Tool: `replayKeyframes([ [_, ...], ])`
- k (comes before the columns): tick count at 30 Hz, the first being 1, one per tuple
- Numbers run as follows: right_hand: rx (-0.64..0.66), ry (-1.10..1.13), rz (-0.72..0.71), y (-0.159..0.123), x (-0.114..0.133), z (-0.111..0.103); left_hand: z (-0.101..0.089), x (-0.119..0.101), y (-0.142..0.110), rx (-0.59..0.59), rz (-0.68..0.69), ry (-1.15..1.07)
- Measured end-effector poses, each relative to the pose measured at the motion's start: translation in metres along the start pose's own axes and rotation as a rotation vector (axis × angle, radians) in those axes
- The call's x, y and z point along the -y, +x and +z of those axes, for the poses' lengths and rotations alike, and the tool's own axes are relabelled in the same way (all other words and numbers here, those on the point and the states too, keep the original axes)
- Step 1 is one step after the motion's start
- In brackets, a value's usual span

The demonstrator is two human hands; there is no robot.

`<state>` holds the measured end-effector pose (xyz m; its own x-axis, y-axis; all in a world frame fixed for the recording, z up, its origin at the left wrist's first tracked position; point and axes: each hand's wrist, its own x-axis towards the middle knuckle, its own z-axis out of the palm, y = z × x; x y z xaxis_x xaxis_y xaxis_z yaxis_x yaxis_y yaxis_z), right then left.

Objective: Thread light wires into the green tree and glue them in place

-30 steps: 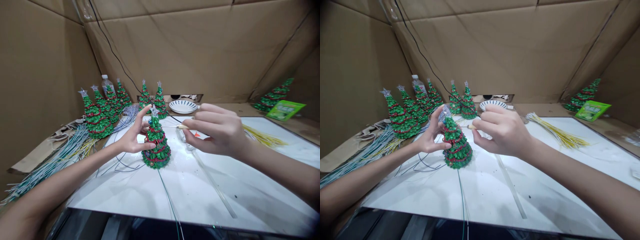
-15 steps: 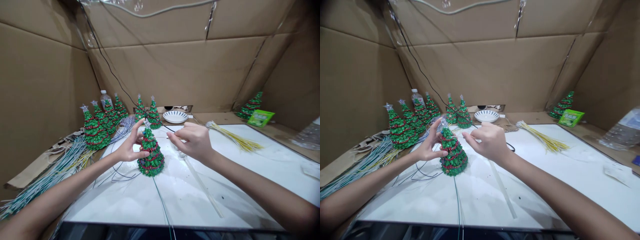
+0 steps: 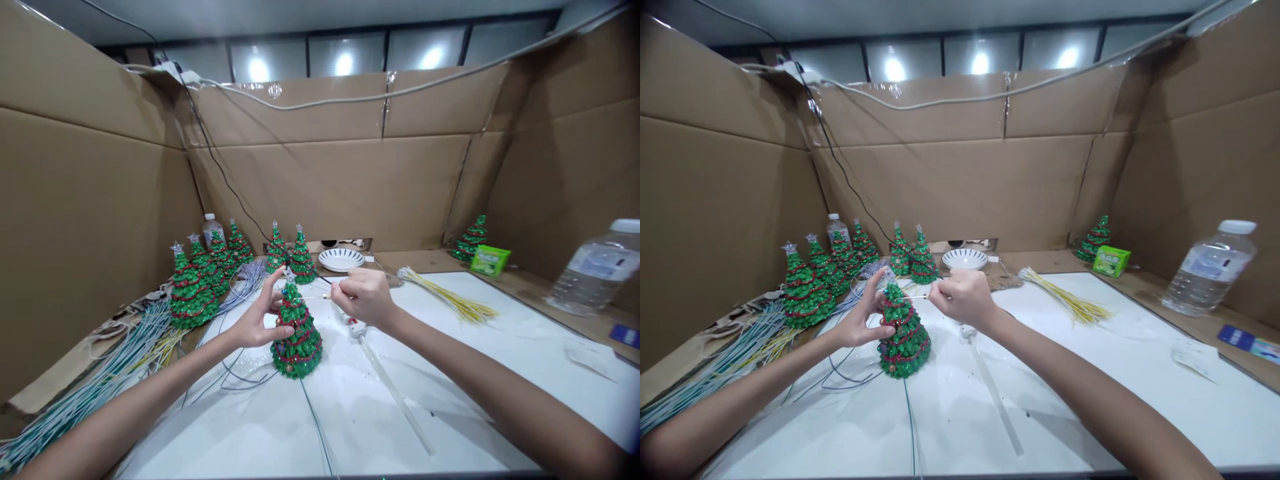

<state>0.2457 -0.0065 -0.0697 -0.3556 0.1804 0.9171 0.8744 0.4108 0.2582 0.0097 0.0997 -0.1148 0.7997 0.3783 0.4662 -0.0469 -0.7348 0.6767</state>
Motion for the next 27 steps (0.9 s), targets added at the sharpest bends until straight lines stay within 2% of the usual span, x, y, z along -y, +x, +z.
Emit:
replayKeyframes([
  [7, -0.021, -0.008, -0.060, 0.0060, -0.0010, -0.0014, 0.0021, -0.0010, 0.0005, 0.001, 0.036, -0.046],
  [27, -0.023, -0.032, -0.092, 0.0071, 0.0005, -0.0037, 0.0017, 0.0026, 0.0001, 0.006, 0.028, -0.065],
])
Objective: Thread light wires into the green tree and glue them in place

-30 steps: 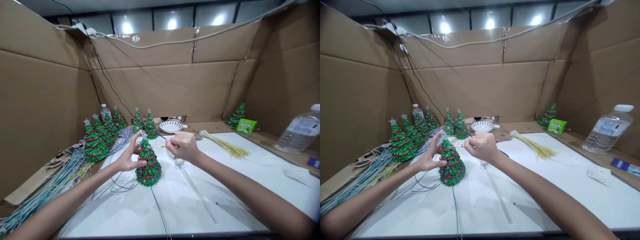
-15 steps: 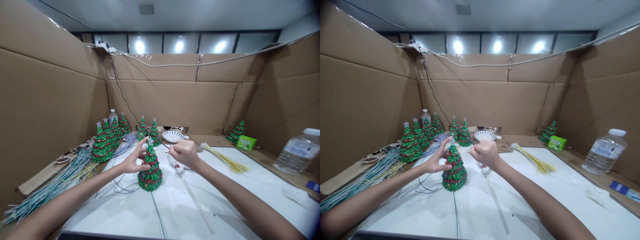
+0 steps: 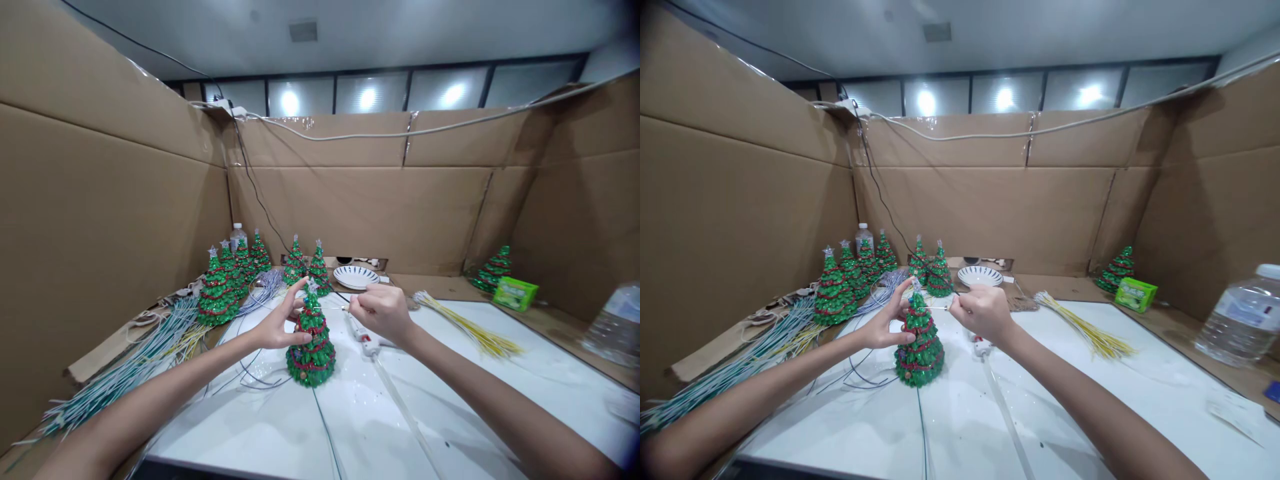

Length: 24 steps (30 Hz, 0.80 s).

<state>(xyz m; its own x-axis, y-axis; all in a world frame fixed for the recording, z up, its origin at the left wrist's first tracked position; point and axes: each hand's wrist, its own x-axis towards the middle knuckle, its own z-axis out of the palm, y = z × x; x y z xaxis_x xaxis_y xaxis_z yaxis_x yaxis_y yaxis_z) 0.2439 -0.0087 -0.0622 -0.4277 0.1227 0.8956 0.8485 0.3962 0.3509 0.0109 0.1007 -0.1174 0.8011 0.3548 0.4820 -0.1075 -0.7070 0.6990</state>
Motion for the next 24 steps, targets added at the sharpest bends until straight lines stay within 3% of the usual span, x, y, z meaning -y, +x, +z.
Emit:
replayKeyframes([
  [24, 0.015, -0.025, 0.004, -0.0019, -0.0004, 0.0000, 0.0002, -0.0062, 0.0007, -0.004, -0.039, 0.006],
])
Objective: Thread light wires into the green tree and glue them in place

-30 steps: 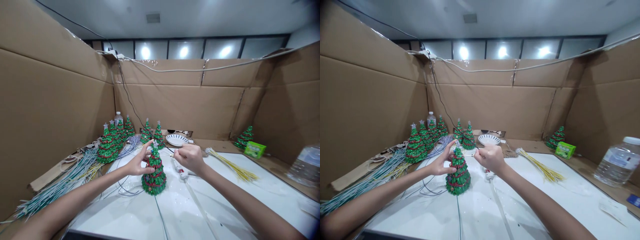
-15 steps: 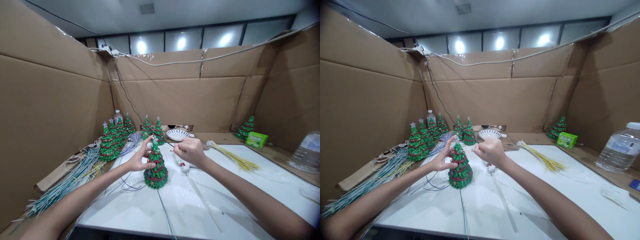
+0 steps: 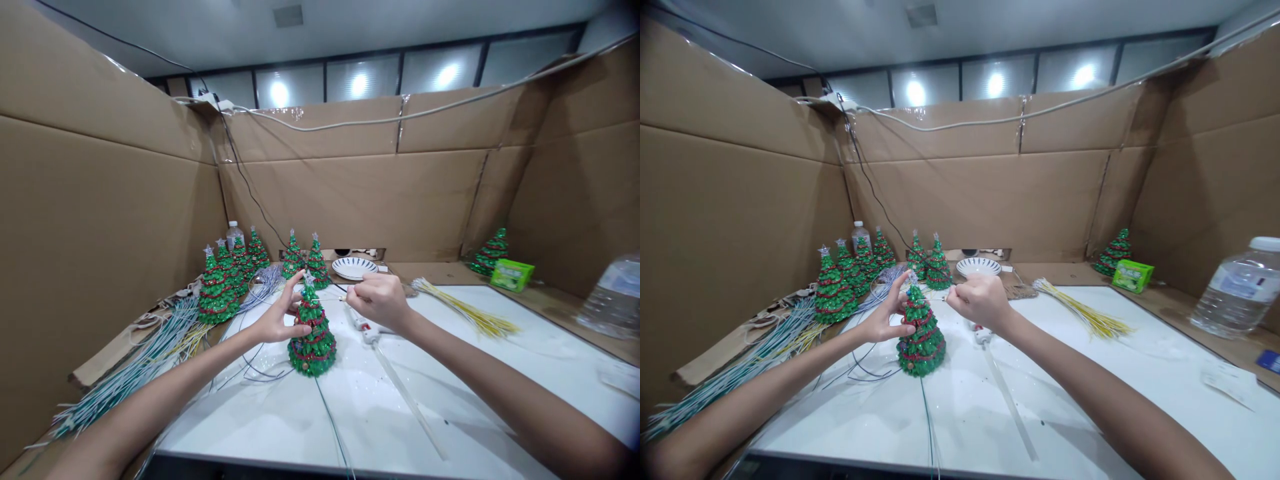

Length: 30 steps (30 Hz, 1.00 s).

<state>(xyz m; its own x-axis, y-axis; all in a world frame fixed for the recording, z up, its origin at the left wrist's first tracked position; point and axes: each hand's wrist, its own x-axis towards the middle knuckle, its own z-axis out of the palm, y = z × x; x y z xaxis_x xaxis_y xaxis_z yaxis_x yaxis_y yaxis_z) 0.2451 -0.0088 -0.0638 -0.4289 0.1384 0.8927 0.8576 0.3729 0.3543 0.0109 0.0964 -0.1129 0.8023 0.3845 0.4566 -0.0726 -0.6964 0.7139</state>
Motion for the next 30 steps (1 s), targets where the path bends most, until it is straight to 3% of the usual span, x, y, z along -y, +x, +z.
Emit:
replayKeyframes([
  [30, -0.001, 0.001, -0.022, 0.0026, 0.0007, -0.0025, -0.0006, 0.0017, 0.0009, 0.001, 0.030, 0.027],
])
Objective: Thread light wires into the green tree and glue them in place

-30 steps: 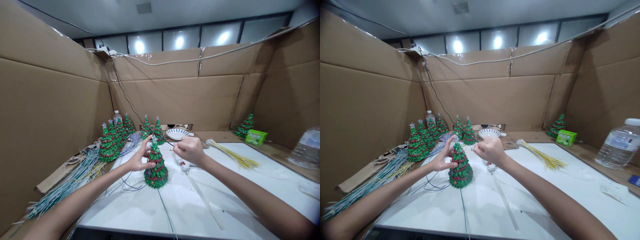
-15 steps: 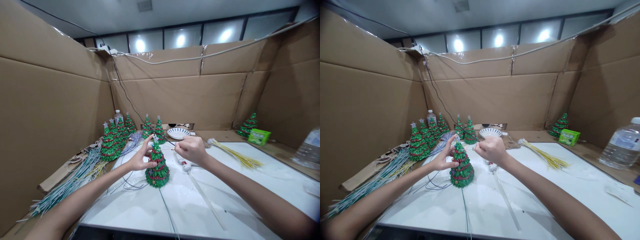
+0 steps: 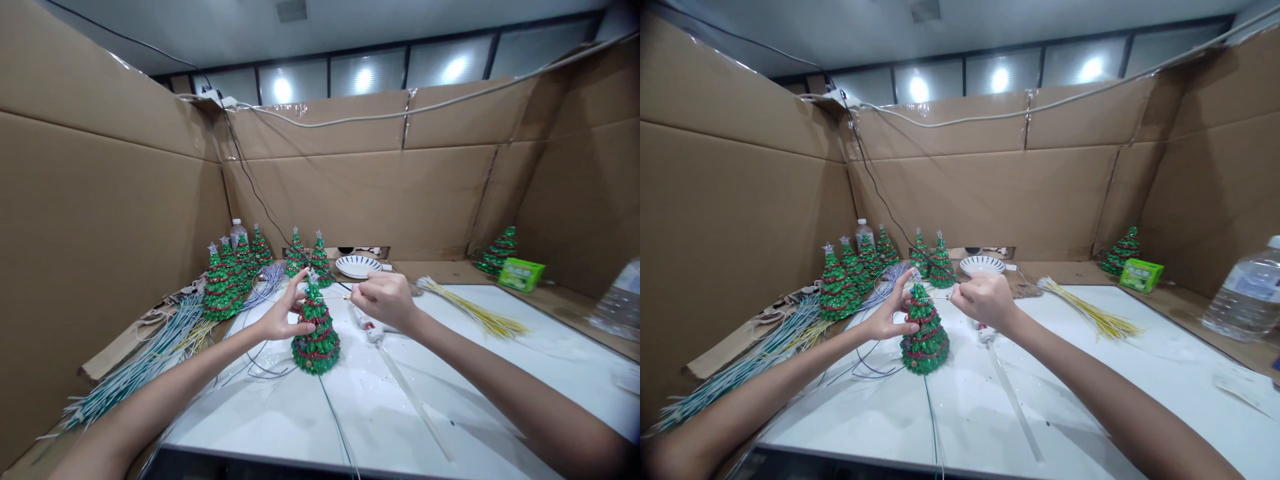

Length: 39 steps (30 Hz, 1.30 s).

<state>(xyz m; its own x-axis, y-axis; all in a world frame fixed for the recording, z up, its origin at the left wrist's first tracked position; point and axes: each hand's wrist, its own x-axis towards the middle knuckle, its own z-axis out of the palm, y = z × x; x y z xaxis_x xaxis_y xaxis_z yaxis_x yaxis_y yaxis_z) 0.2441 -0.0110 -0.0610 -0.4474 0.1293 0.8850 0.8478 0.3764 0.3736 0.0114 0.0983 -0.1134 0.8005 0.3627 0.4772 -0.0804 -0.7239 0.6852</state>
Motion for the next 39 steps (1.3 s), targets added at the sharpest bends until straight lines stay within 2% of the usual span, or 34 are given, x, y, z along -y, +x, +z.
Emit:
replayKeyframes([
  [39, 0.011, -0.010, 0.005, -0.0011, -0.0002, 0.0006, 0.0002, -0.0018, -0.0003, 0.009, -0.005, -0.028],
])
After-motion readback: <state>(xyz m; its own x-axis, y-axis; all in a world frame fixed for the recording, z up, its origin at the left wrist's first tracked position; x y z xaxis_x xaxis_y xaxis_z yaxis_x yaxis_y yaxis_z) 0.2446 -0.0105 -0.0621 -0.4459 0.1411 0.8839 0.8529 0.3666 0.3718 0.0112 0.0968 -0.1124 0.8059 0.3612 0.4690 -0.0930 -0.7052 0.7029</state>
